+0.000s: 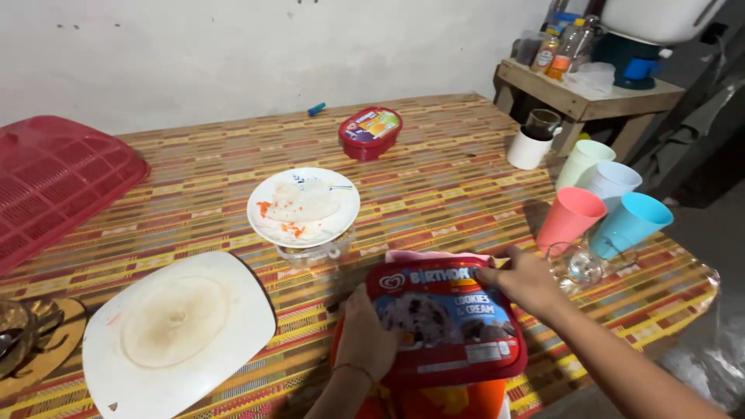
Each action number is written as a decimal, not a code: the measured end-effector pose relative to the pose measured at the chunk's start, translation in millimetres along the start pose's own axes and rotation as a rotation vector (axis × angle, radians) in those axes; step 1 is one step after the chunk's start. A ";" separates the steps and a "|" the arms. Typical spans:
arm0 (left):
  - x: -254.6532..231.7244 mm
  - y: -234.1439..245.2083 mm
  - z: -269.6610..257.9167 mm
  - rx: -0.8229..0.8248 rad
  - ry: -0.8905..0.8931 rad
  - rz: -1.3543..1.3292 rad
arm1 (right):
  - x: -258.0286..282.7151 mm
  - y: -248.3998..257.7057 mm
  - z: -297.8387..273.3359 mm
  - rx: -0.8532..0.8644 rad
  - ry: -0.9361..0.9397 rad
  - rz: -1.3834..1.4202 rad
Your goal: Clearing leftover food from plates and organizing dishes and containers on a dining table.
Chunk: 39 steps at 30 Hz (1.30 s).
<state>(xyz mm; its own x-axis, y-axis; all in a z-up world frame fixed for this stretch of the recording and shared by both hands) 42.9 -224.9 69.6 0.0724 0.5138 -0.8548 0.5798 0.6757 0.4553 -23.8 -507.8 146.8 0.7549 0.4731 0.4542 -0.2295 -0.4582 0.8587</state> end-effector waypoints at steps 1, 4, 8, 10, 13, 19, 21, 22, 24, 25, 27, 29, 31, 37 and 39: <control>7.0 5.1 4.0 -0.147 -0.044 -0.071 | 2.4 1.6 -8.7 0.032 -0.041 0.022; 29.0 16.0 13.5 -0.336 -0.070 -0.108 | -4.9 -7.1 -3.0 0.040 -0.069 0.025; 8.1 40.7 -3.0 -0.360 -0.074 -0.012 | -4.2 -4.7 1.9 -0.017 -0.075 -0.015; -22.0 51.7 -18.4 -0.342 -0.061 -0.080 | 5.1 7.4 -7.9 0.037 -0.118 0.065; -66.0 72.1 -29.5 -0.405 -0.280 -0.228 | 23.9 28.4 -22.5 0.108 -0.177 0.203; -190.6 116.4 -103.6 -0.468 -0.904 -0.108 | 58.9 71.3 -37.4 0.215 -0.168 0.678; -190.7 100.6 -113.0 -0.418 -1.075 -0.026 | 55.5 65.2 -30.7 0.300 -0.107 0.873; -182.6 88.0 -113.8 -0.351 -1.150 -0.067 | 48.7 57.4 -22.4 0.302 -0.074 0.886; -144.5 60.7 -99.9 -0.284 -1.221 -0.108 | 27.0 35.7 -2.8 0.307 -0.042 0.897; -120.5 37.7 -92.1 -0.327 -1.294 0.164 | 13.6 23.8 8.5 0.290 -0.008 0.858; -88.1 8.6 -85.5 -0.365 -1.346 0.439 | -7.7 1.0 30.0 0.276 0.023 0.814; -73.5 -10.5 -81.4 -0.218 -1.248 0.554 | -18.6 -13.5 48.7 0.193 0.106 0.602; -66.9 -15.0 -78.1 -0.205 -1.212 0.603 | -12.9 -13.2 42.7 0.137 0.145 0.509; -69.6 -6.9 -79.3 -0.199 -1.164 0.610 | 7.7 -4.6 25.3 0.016 0.191 0.261; -64.3 -6.0 -77.5 -0.226 -1.183 0.626 | 12.1 -4.4 21.7 0.016 0.184 0.252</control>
<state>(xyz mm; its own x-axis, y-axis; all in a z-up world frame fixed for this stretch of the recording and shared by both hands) -28.1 -221.1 141.1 0.9867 0.0831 -0.1397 0.0569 0.6284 0.7758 -0.3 -516.4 143.3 0.5511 0.4706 0.6891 -0.3845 -0.5897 0.7102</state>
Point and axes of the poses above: each hand's wrist, its own z-axis towards the middle knuckle, its own y-axis out of the back of the hand, x = y × z, the point moved 9 cm from there along z, towards the middle knuckle, and after that the axes turned 10 degrees about -y, right-handed, at the moved point
